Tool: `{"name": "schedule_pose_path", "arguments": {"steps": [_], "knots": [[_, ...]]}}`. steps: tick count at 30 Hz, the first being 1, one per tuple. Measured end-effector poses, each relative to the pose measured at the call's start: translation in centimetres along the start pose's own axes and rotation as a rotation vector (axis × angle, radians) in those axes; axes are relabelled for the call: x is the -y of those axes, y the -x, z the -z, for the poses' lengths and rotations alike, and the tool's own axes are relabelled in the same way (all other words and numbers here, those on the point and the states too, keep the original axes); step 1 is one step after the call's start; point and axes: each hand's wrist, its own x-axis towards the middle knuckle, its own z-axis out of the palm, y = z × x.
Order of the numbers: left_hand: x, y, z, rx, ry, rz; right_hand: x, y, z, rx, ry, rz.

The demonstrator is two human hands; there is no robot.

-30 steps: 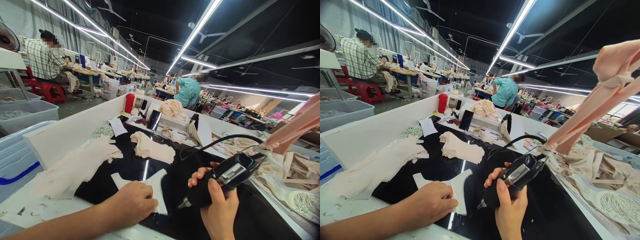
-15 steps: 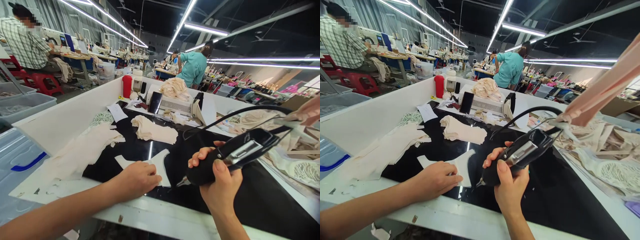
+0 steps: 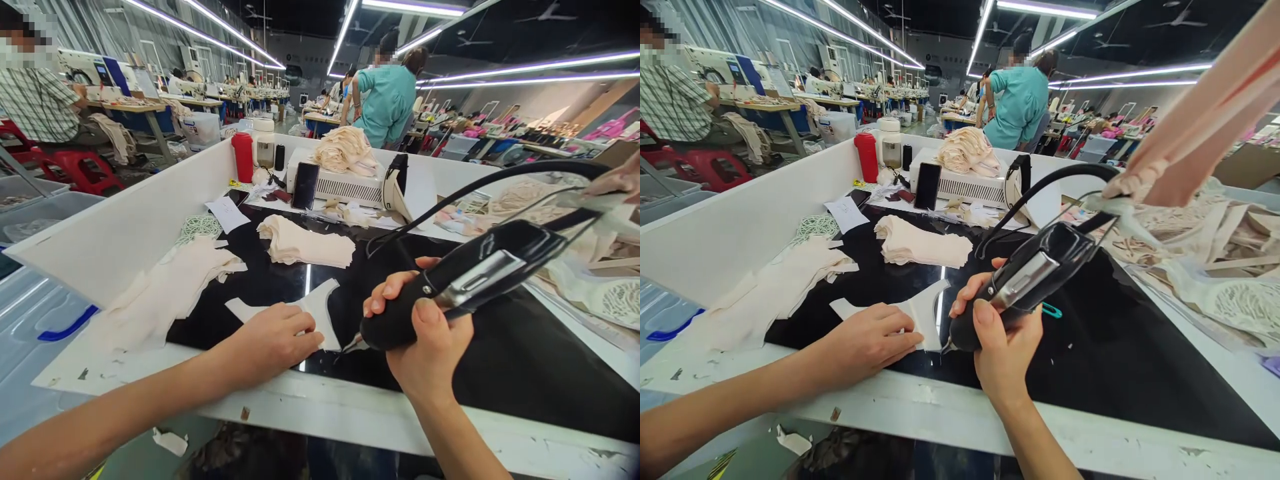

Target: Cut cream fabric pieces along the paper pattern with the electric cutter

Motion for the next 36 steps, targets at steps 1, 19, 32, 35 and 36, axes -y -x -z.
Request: {"name": "schedule_pose_path", "arguments": {"steps": [1,19,32,35,36], "knots": [[-0.1,-0.3,0.0,0.007,0.005,-0.025,0.0,0.0,0.0,0.002,-0.003,0.006],[-0.6,-2.6,-1.9,0.059,-0.029,-0.094,-1.0,0.5,-0.1,0.013,-0.088,0.020],[-0.7,-2.4,-1.5,0.108,0.144,0.053,-1.6,0.3,-0.4,-0.012,-0.077,0.042],[-0.7,-2.4,-1.5,0.103,0.155,0.043,-1.7,0.3,-0.4,-0.003,-0.066,0.032],[-0.7,-2.4,-1.5,0.096,0.157,0.041,-1.7,0.4,-0.4,-0.001,-0.064,0.032]]}}
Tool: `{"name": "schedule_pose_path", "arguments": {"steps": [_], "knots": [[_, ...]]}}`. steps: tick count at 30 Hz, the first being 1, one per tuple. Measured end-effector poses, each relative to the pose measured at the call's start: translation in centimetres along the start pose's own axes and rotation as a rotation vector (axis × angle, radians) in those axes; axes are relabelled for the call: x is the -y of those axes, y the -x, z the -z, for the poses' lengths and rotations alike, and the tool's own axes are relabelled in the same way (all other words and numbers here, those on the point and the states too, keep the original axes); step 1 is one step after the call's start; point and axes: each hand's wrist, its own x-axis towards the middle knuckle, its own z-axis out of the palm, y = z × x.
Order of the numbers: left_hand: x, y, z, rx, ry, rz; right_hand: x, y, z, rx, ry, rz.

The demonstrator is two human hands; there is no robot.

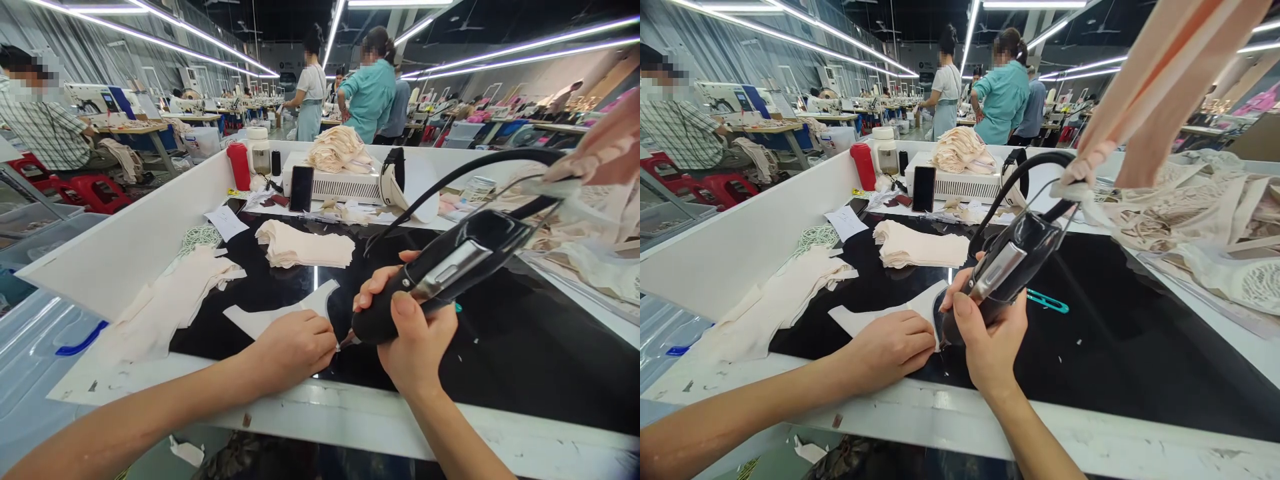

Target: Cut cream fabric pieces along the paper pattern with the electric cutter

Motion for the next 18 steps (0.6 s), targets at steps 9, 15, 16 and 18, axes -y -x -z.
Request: {"name": "schedule_pose_path", "arguments": {"steps": [9,15,16,18], "knots": [[0.4,0.2,-1.6,-0.111,-0.046,-0.051,-0.2,0.4,0.8,-0.008,0.040,-0.029],[0.8,0.0,-2.2,-0.098,-0.189,-0.128,-0.8,0.1,1.6,0.012,0.052,-0.023],[0.8,0.0,-2.1,-0.087,-0.208,-0.137,-0.8,0.0,1.8,0.026,0.052,-0.025],[0.8,0.0,-1.8,-0.068,-0.230,-0.151,-0.9,-0.1,2.3,0.046,0.047,-0.033]]}}
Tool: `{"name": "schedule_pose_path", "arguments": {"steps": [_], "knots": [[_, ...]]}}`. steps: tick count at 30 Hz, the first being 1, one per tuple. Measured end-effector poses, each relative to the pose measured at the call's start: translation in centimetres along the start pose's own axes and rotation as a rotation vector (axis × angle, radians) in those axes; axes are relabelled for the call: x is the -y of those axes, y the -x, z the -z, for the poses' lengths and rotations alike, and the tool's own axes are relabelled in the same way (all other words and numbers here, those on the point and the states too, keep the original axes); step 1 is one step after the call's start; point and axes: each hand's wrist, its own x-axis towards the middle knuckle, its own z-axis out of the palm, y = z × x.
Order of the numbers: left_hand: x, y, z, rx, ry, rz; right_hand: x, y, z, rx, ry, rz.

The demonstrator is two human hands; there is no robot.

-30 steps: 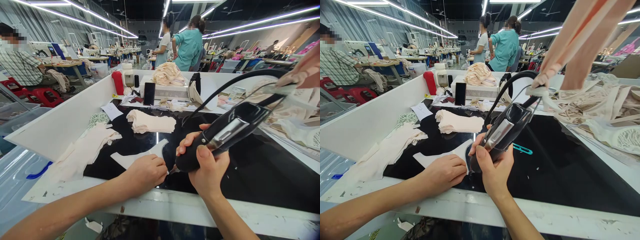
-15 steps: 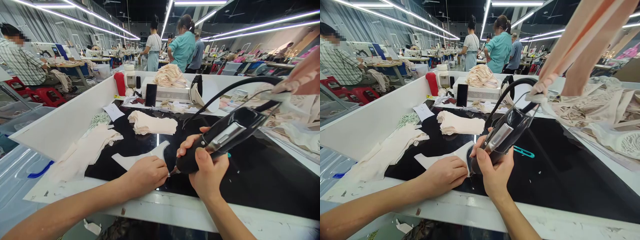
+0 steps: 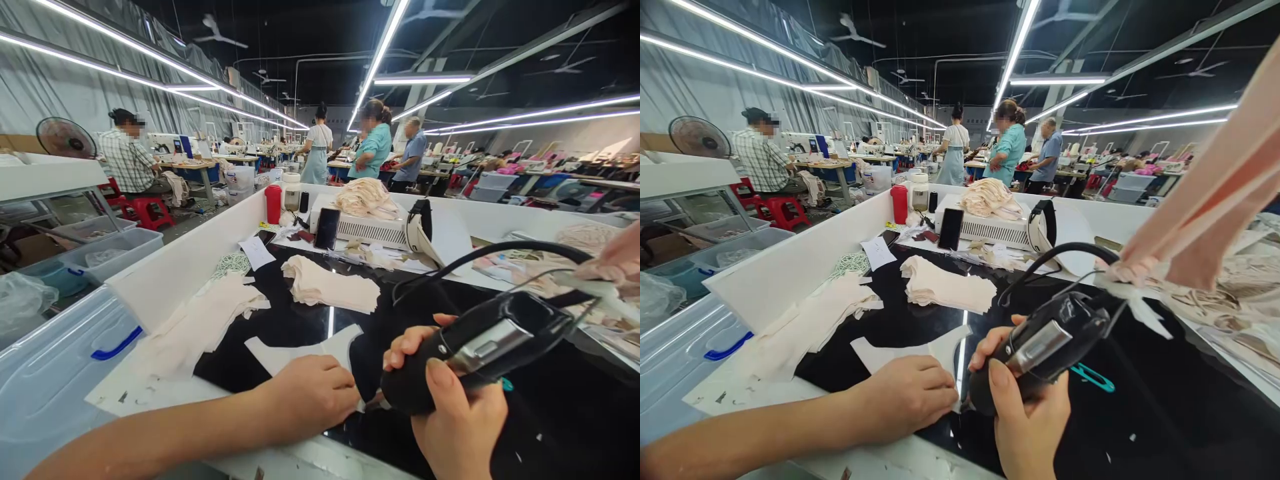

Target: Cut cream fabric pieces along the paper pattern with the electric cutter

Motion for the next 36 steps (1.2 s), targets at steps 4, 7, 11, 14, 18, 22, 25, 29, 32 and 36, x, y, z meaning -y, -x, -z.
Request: {"name": "schedule_pose_path", "arguments": {"steps": [4,7,11,14,18,22,25,29,32,36], "knots": [[0.1,0.2,0.1,-0.002,0.005,0.007,0.2,-0.1,0.2,-0.001,-0.012,-0.002],[0.1,0.4,-0.2,0.005,0.015,0.019,0.6,-0.2,-0.5,-0.006,-0.017,0.021],[0.0,0.6,-0.1,0.012,0.013,0.002,1.0,-0.2,-1.6,-0.071,-0.016,0.042],[0.0,0.6,0.4,-0.002,-0.014,-0.052,1.2,0.0,-2.0,-0.066,-0.011,0.056],[-0.1,0.5,1.0,-0.050,-0.039,-0.031,1.4,0.0,-2.0,-0.070,0.011,0.051],[-0.1,0.5,1.3,-0.052,-0.081,-0.066,1.5,0.0,-2.0,-0.066,-0.007,0.048],[0.0,0.6,1.3,-0.065,-0.092,-0.089,1.5,0.0,-2.1,-0.064,-0.015,0.046],[0.0,0.8,1.2,-0.080,-0.057,-0.055,1.6,0.0,-2.1,-0.072,0.007,0.041],[0.0,1.0,1.1,-0.066,-0.005,-0.027,1.6,0.0,-2.0,-0.077,0.011,0.041],[0.2,1.0,1.2,-0.055,0.068,-0.013,1.6,0.0,-2.0,-0.075,0.000,0.045]]}}
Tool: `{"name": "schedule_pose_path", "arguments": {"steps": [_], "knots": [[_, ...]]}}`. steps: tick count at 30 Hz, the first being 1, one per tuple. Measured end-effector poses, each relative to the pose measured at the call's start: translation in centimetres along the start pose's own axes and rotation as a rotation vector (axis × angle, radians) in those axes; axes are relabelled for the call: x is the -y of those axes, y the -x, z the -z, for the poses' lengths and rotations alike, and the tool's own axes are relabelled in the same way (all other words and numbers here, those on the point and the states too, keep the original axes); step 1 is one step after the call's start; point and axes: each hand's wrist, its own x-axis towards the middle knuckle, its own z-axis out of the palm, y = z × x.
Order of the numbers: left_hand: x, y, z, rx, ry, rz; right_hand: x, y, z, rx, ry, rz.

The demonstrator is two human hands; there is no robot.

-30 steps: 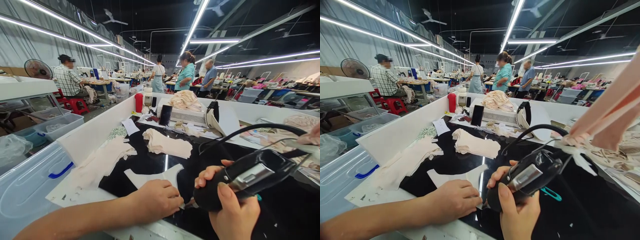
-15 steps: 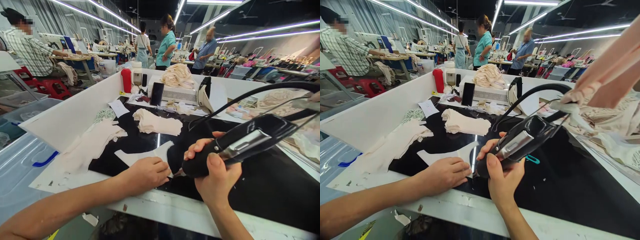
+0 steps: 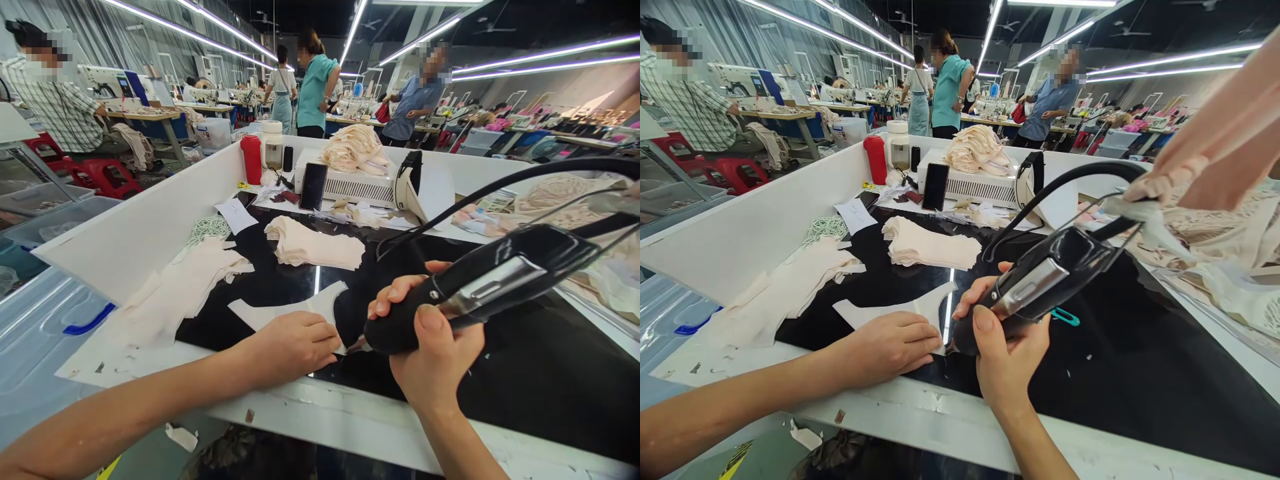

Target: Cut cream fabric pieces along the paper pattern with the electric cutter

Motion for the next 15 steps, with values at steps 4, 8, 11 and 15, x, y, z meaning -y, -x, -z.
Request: {"name": "schedule_pose_path", "arguments": {"steps": [4,8,11,15], "knots": [[0.27,-0.01,0.51,0.039,0.047,0.009,-0.04,-0.02,0.00,-0.005,0.018,-0.004],[0.39,0.09,0.94,0.053,0.064,-0.006,-0.12,-0.08,0.02,0.001,0.025,0.003],[0.40,0.20,0.83,0.044,0.065,-0.003,-0.10,-0.11,0.00,0.003,0.026,0.010],[0.40,0.31,0.53,0.039,0.071,-0.001,-0.03,-0.11,-0.07,0.002,0.021,0.012]]}}
